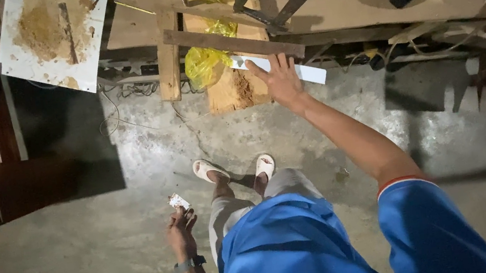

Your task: The person scrapes a small piece of wood clamped to a workbench using a white plastic scraper. They repeatedly scrape the surface to remove material and then wipe the debris onto a nearby white board.

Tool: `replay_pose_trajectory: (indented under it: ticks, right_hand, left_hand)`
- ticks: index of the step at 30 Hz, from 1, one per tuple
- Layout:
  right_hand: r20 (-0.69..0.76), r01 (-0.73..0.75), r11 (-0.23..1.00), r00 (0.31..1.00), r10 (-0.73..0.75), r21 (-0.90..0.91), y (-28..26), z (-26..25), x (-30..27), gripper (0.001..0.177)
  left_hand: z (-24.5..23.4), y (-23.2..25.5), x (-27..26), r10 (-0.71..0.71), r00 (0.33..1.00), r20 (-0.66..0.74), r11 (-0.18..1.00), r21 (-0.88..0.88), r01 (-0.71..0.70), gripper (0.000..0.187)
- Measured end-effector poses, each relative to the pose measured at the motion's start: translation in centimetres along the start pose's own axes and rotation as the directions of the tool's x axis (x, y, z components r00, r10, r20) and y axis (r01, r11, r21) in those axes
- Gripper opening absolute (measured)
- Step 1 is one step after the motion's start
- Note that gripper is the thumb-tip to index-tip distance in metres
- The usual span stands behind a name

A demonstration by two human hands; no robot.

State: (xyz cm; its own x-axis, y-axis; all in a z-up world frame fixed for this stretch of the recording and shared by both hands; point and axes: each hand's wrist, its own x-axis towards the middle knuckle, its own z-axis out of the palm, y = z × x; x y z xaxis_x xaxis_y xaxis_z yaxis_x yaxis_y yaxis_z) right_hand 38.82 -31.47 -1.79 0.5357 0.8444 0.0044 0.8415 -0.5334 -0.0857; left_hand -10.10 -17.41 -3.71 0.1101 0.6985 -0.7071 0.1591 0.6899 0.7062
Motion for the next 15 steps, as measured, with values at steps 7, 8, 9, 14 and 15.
replay_pose_trajectory:
  ticks: [7,8,9,14,15]
  right_hand:
    - [0.003,0.104,0.961,0.994,-0.106,-0.257,1.3,-2.2,0.4,0.096]
    - [0.003,0.104,0.960,0.994,-0.107,-0.261,1.6,-2.0,0.4,0.096]
    - [0.004,0.107,0.959,0.994,-0.109,-0.264,1.9,-1.8,0.3,0.096]
    - [-0.087,0.145,0.960,0.982,-0.170,-0.238,2.8,-1.6,-0.7,0.091]
    - [-0.087,0.152,0.964,0.981,-0.174,-0.217,2.8,-1.7,-0.9,0.093]
  left_hand:
    - [-0.1,-1.0,-0.3,0.016,0.999,0.031,1.000,0.012,-0.017,0.010]
    - [-0.2,-1.0,-0.3,0.028,0.999,0.034,1.000,0.005,-0.028,0.012]
    - [-0.3,-1.2,-0.6,0.038,0.999,0.034,0.999,-0.001,-0.038,0.015]
    - [-0.4,-2.2,-0.8,0.011,1.000,0.021,1.000,-0.011,-0.011,0.015]
    - [-0.3,-2.1,-1.1,0.004,1.000,0.003,1.000,0.002,-0.004,0.015]
